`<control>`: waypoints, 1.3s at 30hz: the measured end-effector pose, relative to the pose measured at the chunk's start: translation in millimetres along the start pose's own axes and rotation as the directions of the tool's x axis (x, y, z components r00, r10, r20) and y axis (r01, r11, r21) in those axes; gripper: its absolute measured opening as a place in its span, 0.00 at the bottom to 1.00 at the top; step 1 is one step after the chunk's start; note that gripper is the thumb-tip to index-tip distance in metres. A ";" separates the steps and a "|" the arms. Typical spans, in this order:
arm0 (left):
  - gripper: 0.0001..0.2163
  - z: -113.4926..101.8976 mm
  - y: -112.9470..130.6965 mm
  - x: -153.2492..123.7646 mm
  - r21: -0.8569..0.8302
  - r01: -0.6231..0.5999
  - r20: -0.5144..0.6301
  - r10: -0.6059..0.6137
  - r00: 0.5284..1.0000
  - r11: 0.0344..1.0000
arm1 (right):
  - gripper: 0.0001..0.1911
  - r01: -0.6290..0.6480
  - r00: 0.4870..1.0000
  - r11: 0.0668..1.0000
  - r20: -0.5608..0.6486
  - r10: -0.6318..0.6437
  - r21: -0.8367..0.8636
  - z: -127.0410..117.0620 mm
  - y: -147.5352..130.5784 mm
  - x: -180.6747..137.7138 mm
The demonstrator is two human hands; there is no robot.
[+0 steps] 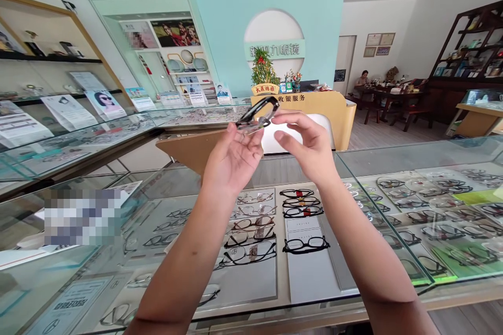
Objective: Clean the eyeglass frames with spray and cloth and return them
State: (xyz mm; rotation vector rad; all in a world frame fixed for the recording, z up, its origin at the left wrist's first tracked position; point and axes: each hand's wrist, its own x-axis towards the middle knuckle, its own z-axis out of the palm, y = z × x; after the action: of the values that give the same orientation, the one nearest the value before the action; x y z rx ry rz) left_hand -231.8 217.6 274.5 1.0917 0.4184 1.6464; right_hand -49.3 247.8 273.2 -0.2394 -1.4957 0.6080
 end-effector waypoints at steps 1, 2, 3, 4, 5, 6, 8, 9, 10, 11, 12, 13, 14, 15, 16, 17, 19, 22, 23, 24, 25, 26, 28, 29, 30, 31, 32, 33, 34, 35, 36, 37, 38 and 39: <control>0.18 3.2 0.4 -1.2 -0.057 0.104 0.004 -0.104 0.995 0.993 | 0.09 0.063 0.998 0.997 0.028 -0.061 -0.053 0.5 -1.0 -0.3; 0.16 6.0 0.7 -2.2 -0.109 0.198 0.008 -0.198 0.980 0.974 | 0.08 0.115 0.993 0.988 0.048 -0.110 -0.099 1.0 -2.7 -0.7; 0.14 8.5 0.8 -2.8 -0.159 0.280 0.009 -0.282 0.959 0.947 | 0.08 0.149 0.988 0.979 0.060 -0.142 -0.139 1.5 -4.8 -1.2; 0.13 10.5 0.6 -3.1 -0.204 0.350 0.009 -0.356 0.934 0.914 | 0.08 0.165 0.985 0.970 0.070 -0.155 -0.177 1.9 -7.2 -1.8; 0.13 11.9 0.2 -3.0 -0.243 0.407 0.009 -0.417 0.909 0.881 | 0.07 0.165 0.985 0.963 0.079 -0.152 -0.213 2.2 -9.7 -2.3; 0.13 12.6 -0.4 -2.6 -0.274 0.451 0.011 -0.466 0.885 0.849 | 0.08 0.154 0.987 0.958 0.085 -0.137 -0.244 2.4 -12.1 -2.8; 0.14 12.4 -2.5 -1.0 -0.312 0.508 0.023 -0.528 0.849 0.803 | 0.09 0.104 0.993 0.954 0.079 -0.085 -0.280 3.0 -16.5 -3.4; 0.14 11.5 -3.8 0.1 -0.320 0.525 0.030 -0.545 0.838 0.789 | 0.10 0.068 0.996 0.956 0.069 -0.051 -0.285 3.4 -18.2 -3.5; 0.14 10.3 -5.2 1.4 -0.321 0.534 0.034 -0.553 0.832 0.783 | 0.11 0.031 0.998 0.958 0.057 -0.016 -0.285 3.9 -19.8 -3.4; 0.15 9.0 -6.6 2.6 -0.314 0.537 0.035 -0.555 0.831 0.783 | 0.12 -0.005 0.999 0.959 0.044 0.018 -0.285 4.5 -21.1 -3.2; 0.16 7.6 -7.8 3.7 -0.300 0.535 0.032 -0.552 0.833 0.790 | 0.13 -0.036 0.998 0.958 0.032 0.047 -0.286 5.0 -22.1 -2.9; 0.16 6.3 -9.0 4.7 -0.276 0.529 0.026 -0.544 0.839 0.802 | 0.14 -0.057 0.997 0.955 0.025 0.067 -0.290 5.5 -22.9 -2.6; 0.17 5.3 -9.9 5.4 -0.245 0.519 0.017 -0.531 0.847 0.819 | 0.14 -0.070 0.997 0.952 0.023 0.080 -0.297 5.9 -23.4 -2.3; 0.18 4.7 -10.8 5.9 -0.207 0.506 0.008 -0.516 0.857 0.837 | 0.14 -0.075 0.996 0.948 0.024 0.086 -0.308 6.2 -23.5 -2.2; 0.18 4.3 -11.7 6.1 -0.168 0.492 0.000 -0.499 0.867 0.855 | 0.14 -0.070 0.996 0.944 0.025 0.082 -0.324 6.5 -23.3 -2.3; 0.19 4.1 -12.8 6.2 -0.130 0.479 -0.002 -0.483 0.875 0.868 | 0.13 -0.052 0.997 0.937 0.027 0.066 -0.345 6.6 -22.6 -2.7; 0.22 3.4 -15.9 6.5 -0.067 0.469 0.022 -0.468 0.883 0.881 | 0.09 0.038 0.998 0.915 0.052 -0.019 -0.402 6.7 -20.7 -3.8; 0.26 -2.2 -22.3 9.6 0.018 0.466 0.095 -0.465 0.880 0.885 | 0.04 0.210 0.978 0.862 0.119 -0.174 -0.461 5.3 -20.2 -5.1; 0.27 -6.2 -23.9 12.0 0.054 0.456 0.113 -0.459 0.881 0.888 | 0.05 0.238 0.971 0.847 0.131 -0.199 -0.474 4.1 -21.6 -4.9; 0.28 -11.1 -24.6 15.0 0.092 0.437 0.118 -0.445 0.888 0.895 | 0.06 0.244 0.970 0.837 0.137 -0.202 -0.490 2.3 -24.1 -4.3; 0.29 -16.9 -24.1 18.6 0.129 0.408 0.108 -0.422 0.900 0.904 | 0.06 0.228 0.973 0.831 0.137 -0.184 -0.507 0.1 -27.6 -3.5; 0.29 -23.2 -22.1 22.6 0.160 0.372 0.084 -0.388 0.918 0.914 | 0.06 0.200 0.979 0.827 0.137 -0.149 -0.525 -2.5 -31.8 -2.7; 0.28 -35.1 -13.3 30.0 0.208 0.289 -0.002 -0.295 0.956 0.934 | 0.06 0.142 0.985 0.825 0.164 -0.060 -0.548 -8.3 -41.1 -2.7; 0.27 -39.6 -6.6 32.8 0.215 0.250 -0.048 -0.246 0.968 0.944 | 0.07 0.126 0.980 0.825 0.199 -0.016 -0.552 -11.2 -45.4 -4.4; 0.25 -42.6 1.2 34.5 0.207 0.219 -0.087 -0.205 0.975 0.954 | 0.07 0.127 0.967 0.823 0.254 0.022 -0.554 -14.2 -48.9 -7.9; 0.23 -43.7 9.9 34.7 0.184 0.194 -0.116 -0.175 0.978 0.964 | 0.06 0.148 0.944 0.819 0.326 0.051 -0.554 -17.2 -51.4 -13.4; 0.21 -42.9 19.2 33.4 0.138 0.174 -0.142 -0.154 0.978 0.975 | 0.04 0.178 0.908 0.810 0.410 0.084 -0.559 -20.3 -52.7 -21.2; 0.20 -40.4 28.7 30.6 0.091 0.152 -0.166 -0.136 0.977 0.984 | 0.02 0.209 0.859 0.796 0.496 0.128 -0.568 -23.9 -52.9 -31.1; 0.19 -36.6 38.3 26.3 0.043 0.128 -0.194 -0.118 0.974 0.991 | 0.03 0.239 0.801 0.779 0.571 0.179 -0.580 -27.8 -52.0 -42.9; 0.18 -32.2 47.6 21.1 -0.010 0.091 -0.236 -0.090 0.968 0.996 | 0.05 0.255 0.729 0.746 0.629 0.269 -0.615 -32.3 -50.3 -56.0; 0.16 -27.9 56.4 15.5 -0.062 0.040 -0.272 -0.056 0.961 0.997 | 0.07 0.279 0.654 0.709 0.669 0.354 -0.648 -37.2 -47.7 -69.7; 0.13 -24.5 64.4 9.9 -0.094 0.010 -0.277 -0.036 0.960 0.995 | 0.07 0.307 0.591 0.675 0.690 0.418 -0.671 -42.3 -44.5 -83.5; 0.11 -22.5 71.3 4.9 -0.116 -0.027 -0.275 -0.006 0.961 0.993 | 0.07 0.328 0.547 0.638 0.690 0.474 -0.697 -47.5 -40.8 -96.7; 0.10 -22.0 77.1 0.8 -0.125 -0.053 -0.253 0.020 0.967 0.991 | 0.06 0.339 0.522 0.614 0.686 0.508 -0.713 -52.5 -36.7 -108.6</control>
State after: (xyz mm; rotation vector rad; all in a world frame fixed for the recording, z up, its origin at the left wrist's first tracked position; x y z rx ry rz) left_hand -294.1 195.0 319.6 0.8006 0.4492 1.8262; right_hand 14.4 172.8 194.3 -0.8264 -2.7563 0.0120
